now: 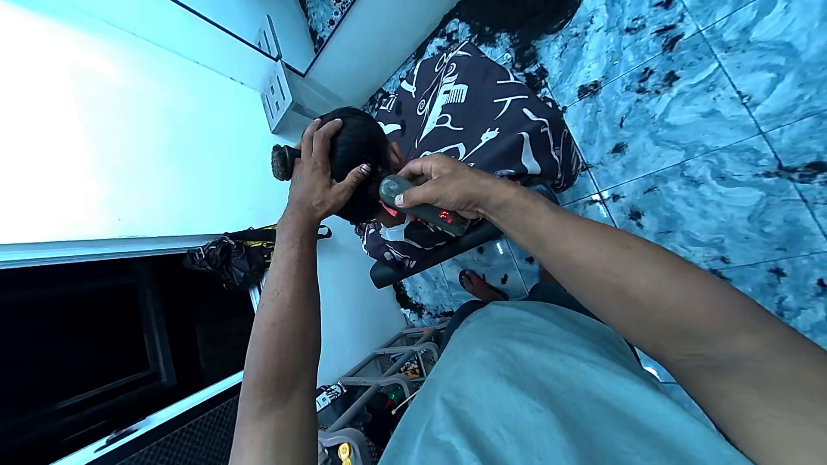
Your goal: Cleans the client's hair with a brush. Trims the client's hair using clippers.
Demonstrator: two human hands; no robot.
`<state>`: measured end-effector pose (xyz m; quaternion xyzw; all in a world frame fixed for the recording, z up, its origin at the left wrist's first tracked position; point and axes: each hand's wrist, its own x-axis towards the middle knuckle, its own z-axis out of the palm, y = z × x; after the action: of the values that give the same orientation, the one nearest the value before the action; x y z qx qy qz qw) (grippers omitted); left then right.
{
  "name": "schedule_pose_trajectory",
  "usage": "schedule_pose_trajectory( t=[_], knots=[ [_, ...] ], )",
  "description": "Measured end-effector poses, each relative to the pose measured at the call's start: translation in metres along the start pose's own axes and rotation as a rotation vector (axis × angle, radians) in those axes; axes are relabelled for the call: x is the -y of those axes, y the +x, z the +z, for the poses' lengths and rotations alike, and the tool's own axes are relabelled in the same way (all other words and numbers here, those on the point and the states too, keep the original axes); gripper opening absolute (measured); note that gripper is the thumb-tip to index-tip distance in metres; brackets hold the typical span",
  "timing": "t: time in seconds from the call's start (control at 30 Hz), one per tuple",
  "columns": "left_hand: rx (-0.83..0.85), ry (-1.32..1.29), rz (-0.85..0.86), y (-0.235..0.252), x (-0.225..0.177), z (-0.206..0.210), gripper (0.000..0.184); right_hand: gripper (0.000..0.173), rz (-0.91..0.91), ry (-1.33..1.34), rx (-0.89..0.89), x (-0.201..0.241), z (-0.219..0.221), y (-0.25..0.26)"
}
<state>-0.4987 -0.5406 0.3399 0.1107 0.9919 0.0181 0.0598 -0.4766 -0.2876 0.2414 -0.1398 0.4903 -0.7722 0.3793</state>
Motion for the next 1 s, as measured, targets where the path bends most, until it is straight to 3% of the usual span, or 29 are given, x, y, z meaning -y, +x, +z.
schedule_pose_trajectory(
  t=[0.17, 0.27, 0.37, 0.5, 0.73, 0.87, 1.0],
  knots=[
    [0.018, -0.023, -0.027, -0.001, -0.003, -0.002, 0.082, 0.034, -0.038, 0.175, 0.077, 0.001, -0.009, -0.012],
    [-0.008, -0.112, -0.032, -0.004, -0.004, -0.004, 0.075, 0.026, 0.239, -0.132, 0.012, -0.013, -0.022, -0.016],
    [-0.053, -0.148, -0.001, -0.001, -0.001, 0.0, 0.07, 0.03, 0.439, -0.323, 0.045, -0.024, -0.026, -0.001],
    [-0.08, -0.159, 0.004, -0.001, 0.004, 0.005, 0.069, 0.028, 0.352, -0.164, 0.049, -0.025, -0.022, 0.005],
    [-0.094, -0.14, -0.046, 0.0, 0.002, 0.008, 0.083, 0.027, 0.265, 0.032, 0.044, -0.038, -0.014, 0.0],
    [-0.098, -0.11, -0.088, -0.001, 0.006, 0.01, 0.086, 0.026, 0.267, -0.034, -0.006, -0.046, -0.013, 0.002],
    [-0.098, -0.093, -0.124, -0.004, 0.009, 0.011, 0.086, 0.029, 0.171, 0.096, 0.007, -0.036, -0.01, 0.004]
  ],
)
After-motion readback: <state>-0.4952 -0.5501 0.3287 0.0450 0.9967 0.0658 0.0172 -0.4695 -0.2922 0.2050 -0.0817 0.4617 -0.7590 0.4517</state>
